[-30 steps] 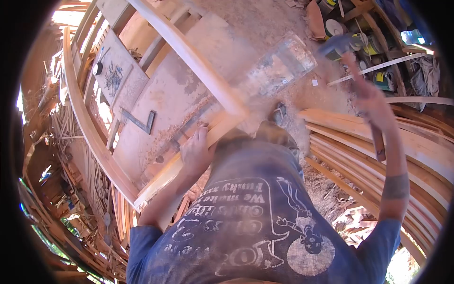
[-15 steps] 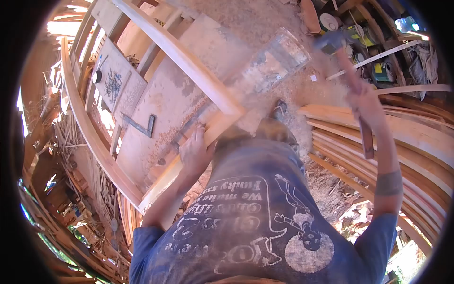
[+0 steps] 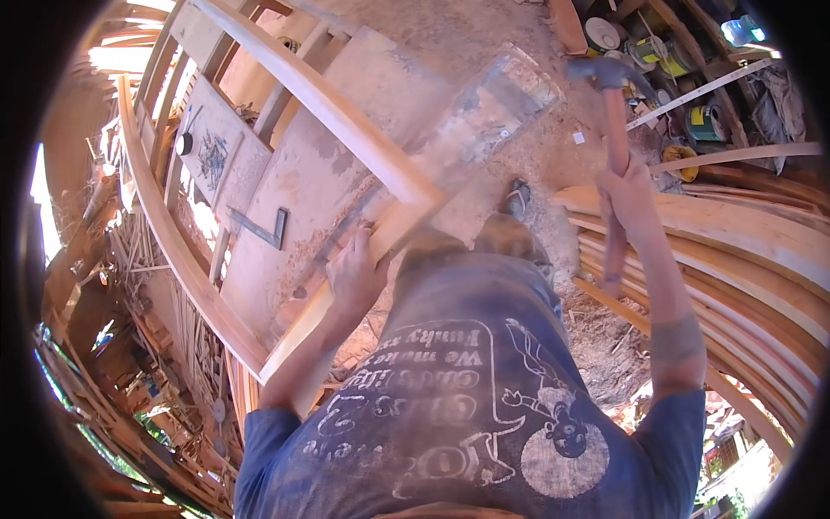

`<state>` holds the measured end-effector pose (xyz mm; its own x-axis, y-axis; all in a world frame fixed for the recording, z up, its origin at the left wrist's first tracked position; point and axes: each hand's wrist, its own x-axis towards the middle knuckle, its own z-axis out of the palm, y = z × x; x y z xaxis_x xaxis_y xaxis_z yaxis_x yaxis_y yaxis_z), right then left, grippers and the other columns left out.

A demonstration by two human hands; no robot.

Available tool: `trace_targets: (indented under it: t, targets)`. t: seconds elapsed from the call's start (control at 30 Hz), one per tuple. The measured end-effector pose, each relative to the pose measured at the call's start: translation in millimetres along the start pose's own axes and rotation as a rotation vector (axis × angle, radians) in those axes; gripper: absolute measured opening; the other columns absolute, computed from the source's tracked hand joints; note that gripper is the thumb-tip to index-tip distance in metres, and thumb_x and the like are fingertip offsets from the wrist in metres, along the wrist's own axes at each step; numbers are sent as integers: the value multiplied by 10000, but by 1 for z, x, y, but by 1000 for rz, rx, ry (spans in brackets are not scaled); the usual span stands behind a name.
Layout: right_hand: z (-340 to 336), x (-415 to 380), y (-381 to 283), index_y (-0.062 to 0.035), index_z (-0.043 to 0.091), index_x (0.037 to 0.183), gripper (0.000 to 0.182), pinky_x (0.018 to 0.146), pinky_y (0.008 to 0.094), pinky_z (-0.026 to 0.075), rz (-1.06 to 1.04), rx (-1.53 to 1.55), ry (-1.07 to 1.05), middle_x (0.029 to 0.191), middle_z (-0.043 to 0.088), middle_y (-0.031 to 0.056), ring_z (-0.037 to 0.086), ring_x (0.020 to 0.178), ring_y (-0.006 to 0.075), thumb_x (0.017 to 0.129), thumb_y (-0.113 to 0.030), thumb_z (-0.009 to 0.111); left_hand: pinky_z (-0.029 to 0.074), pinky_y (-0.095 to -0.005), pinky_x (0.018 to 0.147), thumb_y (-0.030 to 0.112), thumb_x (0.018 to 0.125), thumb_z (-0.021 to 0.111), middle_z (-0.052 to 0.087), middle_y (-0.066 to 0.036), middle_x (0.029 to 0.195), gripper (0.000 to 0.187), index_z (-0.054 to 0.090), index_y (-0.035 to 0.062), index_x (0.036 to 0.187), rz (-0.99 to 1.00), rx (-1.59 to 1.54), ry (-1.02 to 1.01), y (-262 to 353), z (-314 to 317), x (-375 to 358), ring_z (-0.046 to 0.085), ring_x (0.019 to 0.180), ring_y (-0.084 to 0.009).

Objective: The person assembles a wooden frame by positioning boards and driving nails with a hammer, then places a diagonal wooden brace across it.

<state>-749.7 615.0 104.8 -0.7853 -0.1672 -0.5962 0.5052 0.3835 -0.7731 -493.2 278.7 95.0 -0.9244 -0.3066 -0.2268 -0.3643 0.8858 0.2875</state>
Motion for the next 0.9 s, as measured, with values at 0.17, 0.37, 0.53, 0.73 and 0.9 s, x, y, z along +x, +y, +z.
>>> trace_targets:
  t: [0.17, 0.37, 0.53, 0.73, 0.9]
  targets:
    - [69, -38, 45, 23, 579, 1083, 294, 438, 291, 414, -281, -354, -366, 761, 594, 46, 518, 477, 109, 831, -101, 664, 549, -440, 768, 246, 789, 746, 664, -154, 1146, 477, 556, 33, 1170, -29, -9, 4, 4, -2, -1, 681, 945, -352]
    - [38, -54, 39, 27, 564, 1168, 404, 475, 289, 433, 151, -246, -419, 722, 577, 35, 539, 531, 121, 795, -82, 675, 529, -452, 858, 287, 799, 753, 662, -178, 1128, 523, 546, 21, 1199, 7, -27, -14, -1, -4, -1, 662, 1020, -360]
    - [41, -83, 66, -34, 504, 1063, 284, 433, 249, 404, 294, -33, -240, 647, 486, -9, 481, 490, 80, 829, -52, 665, 495, -421, 960, 287, 940, 649, 650, -180, 1201, 390, 584, 18, 1215, 56, -421, -333, -39, -52, 24, 627, 1121, -374]
    - [114, -153, 88, -105, 471, 906, 171, 434, 257, 391, 365, 288, -34, 638, 478, -18, 450, 481, 80, 901, -134, 640, 498, -398, 912, 265, 978, 607, 703, -133, 1055, 254, 695, 29, 1004, 388, -264, 149, -72, -124, 133, 654, 1025, -319]
    - [183, -202, 104, -136, 487, 884, 192, 466, 255, 413, 433, 710, 118, 630, 443, -36, 424, 495, 77, 966, -275, 591, 511, -453, 883, 450, 1003, 487, 721, -130, 974, 464, 742, 63, 989, 1031, -34, 555, -48, -69, 234, 660, 966, -335]
